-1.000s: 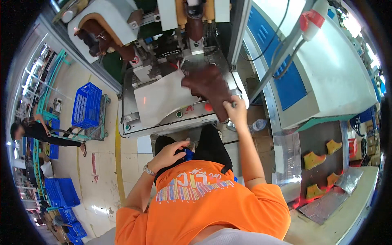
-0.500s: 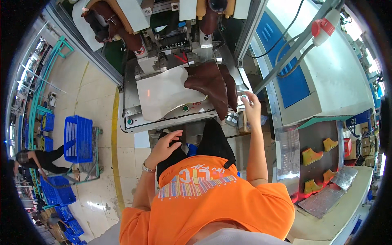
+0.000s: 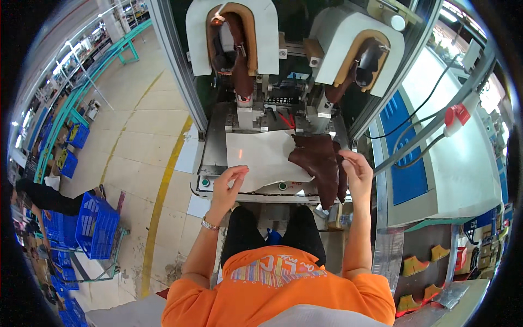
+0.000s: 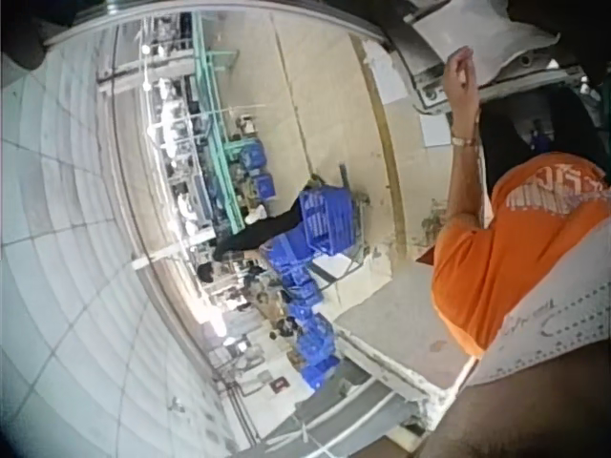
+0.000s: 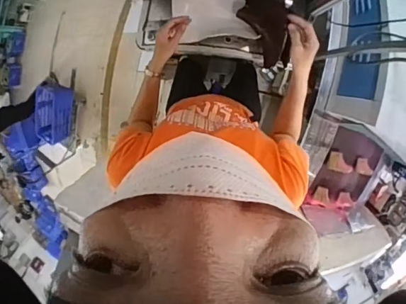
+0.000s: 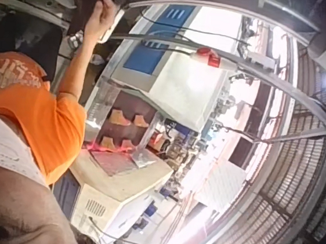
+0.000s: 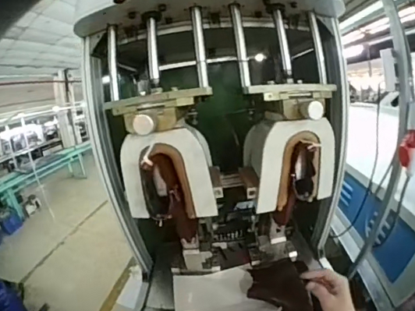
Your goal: The person repeatedly picks up brown sandals from a conveyor belt, places them into a machine mold, and removes them after processing. The worker handles the footwear one at a time, moving them between the machine and the belt in a continuous loop.
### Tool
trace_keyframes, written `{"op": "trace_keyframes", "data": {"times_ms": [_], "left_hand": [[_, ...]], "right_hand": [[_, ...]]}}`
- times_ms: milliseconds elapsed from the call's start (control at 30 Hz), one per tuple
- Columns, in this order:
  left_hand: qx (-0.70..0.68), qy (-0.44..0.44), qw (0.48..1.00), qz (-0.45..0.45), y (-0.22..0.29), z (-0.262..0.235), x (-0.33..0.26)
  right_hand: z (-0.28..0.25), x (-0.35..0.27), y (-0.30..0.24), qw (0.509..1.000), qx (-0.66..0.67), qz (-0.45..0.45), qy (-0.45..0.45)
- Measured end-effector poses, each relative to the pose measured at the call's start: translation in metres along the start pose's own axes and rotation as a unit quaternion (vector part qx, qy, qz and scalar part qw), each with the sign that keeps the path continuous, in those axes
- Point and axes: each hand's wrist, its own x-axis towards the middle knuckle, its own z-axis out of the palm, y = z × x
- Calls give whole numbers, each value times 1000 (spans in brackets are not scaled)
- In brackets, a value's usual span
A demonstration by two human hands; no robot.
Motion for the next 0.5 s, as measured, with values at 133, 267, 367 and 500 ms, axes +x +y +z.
{"op": "trace_keyframes", "data": {"times_ms": [133,267,367,500], "left_hand": [[95,8,995,41,-11,-7,-11],[26,28,999,-3,-19,-21,-19],[-52,63,997,-8,-14,-36,-13],[-18,79,995,49,9,-53,17]], "right_hand": [[43,27,-32,996,17,-33,-76],[76,62,-63,986,-12,-139,-89],[103,87,-92,971,-36,-225,-70],[145,124,-132,924,-94,-371,-16]]}}
